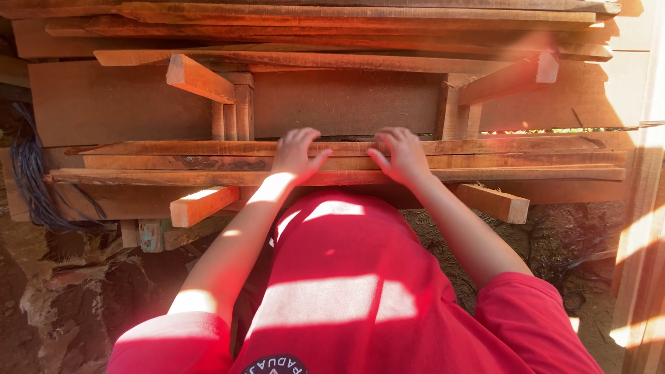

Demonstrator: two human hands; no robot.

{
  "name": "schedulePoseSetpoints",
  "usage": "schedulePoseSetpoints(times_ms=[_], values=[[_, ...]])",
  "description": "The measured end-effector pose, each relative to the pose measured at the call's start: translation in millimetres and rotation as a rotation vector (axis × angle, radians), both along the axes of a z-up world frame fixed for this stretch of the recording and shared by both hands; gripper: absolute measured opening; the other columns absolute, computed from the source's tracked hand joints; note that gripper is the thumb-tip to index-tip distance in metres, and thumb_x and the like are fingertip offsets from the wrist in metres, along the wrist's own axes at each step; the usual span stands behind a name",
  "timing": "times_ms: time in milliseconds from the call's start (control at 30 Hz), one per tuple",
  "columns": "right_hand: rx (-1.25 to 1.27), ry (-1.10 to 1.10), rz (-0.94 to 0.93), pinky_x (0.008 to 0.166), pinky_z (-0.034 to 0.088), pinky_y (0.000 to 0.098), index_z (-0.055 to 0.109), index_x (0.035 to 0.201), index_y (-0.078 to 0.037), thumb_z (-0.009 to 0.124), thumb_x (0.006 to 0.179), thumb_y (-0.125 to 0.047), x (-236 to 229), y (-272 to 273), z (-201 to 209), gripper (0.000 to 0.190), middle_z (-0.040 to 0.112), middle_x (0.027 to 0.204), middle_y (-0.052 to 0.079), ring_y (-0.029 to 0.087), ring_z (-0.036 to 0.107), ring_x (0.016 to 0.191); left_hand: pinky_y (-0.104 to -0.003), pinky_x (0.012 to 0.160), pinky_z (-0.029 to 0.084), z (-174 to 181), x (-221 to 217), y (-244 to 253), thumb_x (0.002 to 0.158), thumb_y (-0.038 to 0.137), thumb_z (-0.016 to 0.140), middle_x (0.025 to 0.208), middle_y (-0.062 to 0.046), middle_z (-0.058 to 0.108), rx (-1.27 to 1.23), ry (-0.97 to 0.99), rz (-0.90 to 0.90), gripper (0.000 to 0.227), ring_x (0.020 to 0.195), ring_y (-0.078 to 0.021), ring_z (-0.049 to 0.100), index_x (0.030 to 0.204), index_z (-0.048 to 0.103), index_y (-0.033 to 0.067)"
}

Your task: Organizing and sorting wooden planks on a workbench in an outdoor workshop.

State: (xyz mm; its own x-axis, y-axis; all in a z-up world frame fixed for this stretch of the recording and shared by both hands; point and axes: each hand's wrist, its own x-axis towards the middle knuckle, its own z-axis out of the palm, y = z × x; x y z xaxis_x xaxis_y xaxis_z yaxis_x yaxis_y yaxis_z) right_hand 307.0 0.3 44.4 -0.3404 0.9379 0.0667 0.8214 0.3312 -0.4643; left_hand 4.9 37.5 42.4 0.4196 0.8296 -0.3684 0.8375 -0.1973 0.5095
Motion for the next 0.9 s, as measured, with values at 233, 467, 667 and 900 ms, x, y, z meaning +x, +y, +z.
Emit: schedulePoseSetpoints(times_ms=[233,467,667,900], values=[[-0.526,-0.253,-0.125,0.101,0.047,0.0505,0.074,0.123,-0.014,0.048,0.101,-0.065,13.5,10.3,-42.9,0.061,0.076,0.114,0.012,0.032,0.07,0.113,-0.047,0.113,0.035,-60.7,-25.0,8.9,0.101,0.063,0.048,0.129,-0.004,0.066,-0.083,0.233,-0.027,0.058,0.128,-0.0251,0.057,0.135,0.063,0.0184],[-0.546,-0.074,-0.18,0.096,0.052,0.0494,0.074,0.122,-0.017,0.057,0.098,-0.058,15.1,36.5,-21.3,0.05,0.074,0.117,0.012,0.034,0.069,0.114,-0.047,0.101,0.046,-58.4,-22.9,46.7,0.095,0.062,0.05,0.111,0.0,0.078,-0.251,0.277,0.03,0.044,0.116,-0.0272,0.069,0.109,0.077,0.0299],[0.034,-0.012,-0.127,0.091,0.054,0.0479,0.065,0.134,-0.013,0.071,0.094,-0.038,13.6,113.0,-19.3,0.047,0.059,0.137,0.008,0.034,0.06,0.121,-0.051,0.088,0.055,-59.8,-26.8,135.1,0.095,0.042,0.066,0.112,0.0,0.07,0.157,-0.002,0.034,0.024,0.108,-0.0308,0.067,0.111,0.07,0.0242],[0.026,-0.233,-0.215,0.121,0.016,0.0514,0.043,0.155,0.0,0.068,0.102,-0.036,13.5,207.3,-6.6,0.069,0.037,0.163,0.013,0.035,0.025,0.151,-0.055,0.114,0.034,15.7,-19.6,245.3,0.1,0.032,0.067,0.159,-0.011,0.039,0.233,0.296,0.083,0.066,0.146,-0.0338,0.031,0.154,0.037,0.0061]])
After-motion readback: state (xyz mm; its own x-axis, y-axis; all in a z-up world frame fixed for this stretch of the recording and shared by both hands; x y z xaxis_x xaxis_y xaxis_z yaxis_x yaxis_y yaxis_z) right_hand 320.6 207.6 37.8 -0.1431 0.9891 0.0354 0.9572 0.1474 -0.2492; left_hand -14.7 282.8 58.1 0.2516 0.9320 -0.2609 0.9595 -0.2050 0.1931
